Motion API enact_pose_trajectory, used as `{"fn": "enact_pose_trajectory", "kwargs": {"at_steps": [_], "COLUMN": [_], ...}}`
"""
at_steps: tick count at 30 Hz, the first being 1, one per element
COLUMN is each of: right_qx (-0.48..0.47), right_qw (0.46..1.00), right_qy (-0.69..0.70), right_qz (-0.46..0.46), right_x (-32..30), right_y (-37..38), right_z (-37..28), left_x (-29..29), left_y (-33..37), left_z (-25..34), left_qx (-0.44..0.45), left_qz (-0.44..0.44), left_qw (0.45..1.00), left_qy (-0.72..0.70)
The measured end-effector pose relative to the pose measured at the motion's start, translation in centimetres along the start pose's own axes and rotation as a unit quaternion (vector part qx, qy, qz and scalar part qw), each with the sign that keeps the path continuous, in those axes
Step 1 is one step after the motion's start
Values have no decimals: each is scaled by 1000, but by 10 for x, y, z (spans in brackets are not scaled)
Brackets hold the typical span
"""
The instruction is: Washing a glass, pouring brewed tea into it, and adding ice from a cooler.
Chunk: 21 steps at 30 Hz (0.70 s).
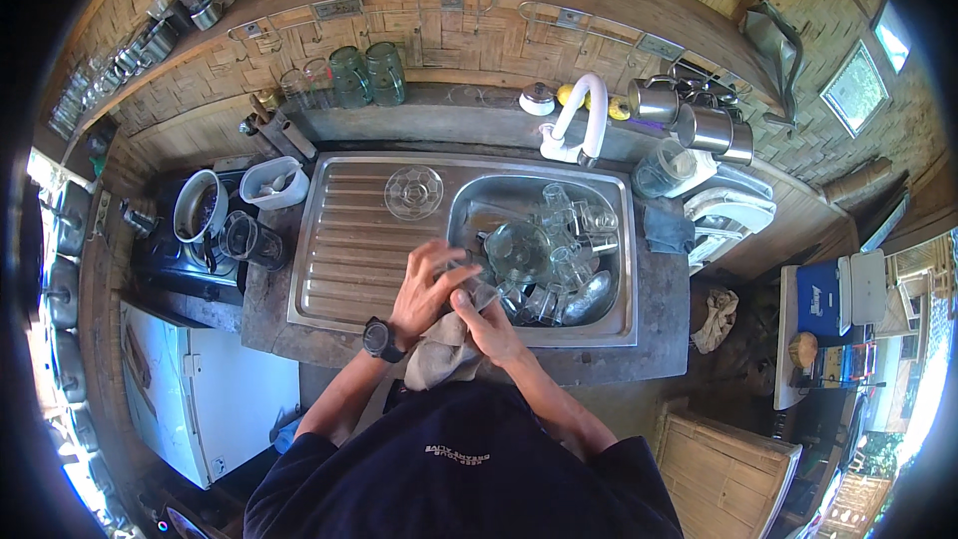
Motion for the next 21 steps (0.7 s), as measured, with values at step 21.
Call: {"fn": "enact_pose_trajectory", "kwargs": {"at_steps": [21], "right_qx": [101], "right_qw": [994], "right_qy": [47], "right_qz": [-5], "right_x": [-3], "right_y": [-1], "right_z": [-8], "left_x": [-2], "left_y": [12], "left_z": [11], "left_qx": [-110], "left_qz": [124], "left_qw": [950], "left_qy": [-264]}}
Point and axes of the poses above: each hand's wrist, its own y-axis towards the middle knuckle, its own x-axis out of the palm, z = x × y, the point moved 1 cm from there along y, towards the middle knuckle, and after that the axes turned 6 degrees about -x, right-handed, at the moved point
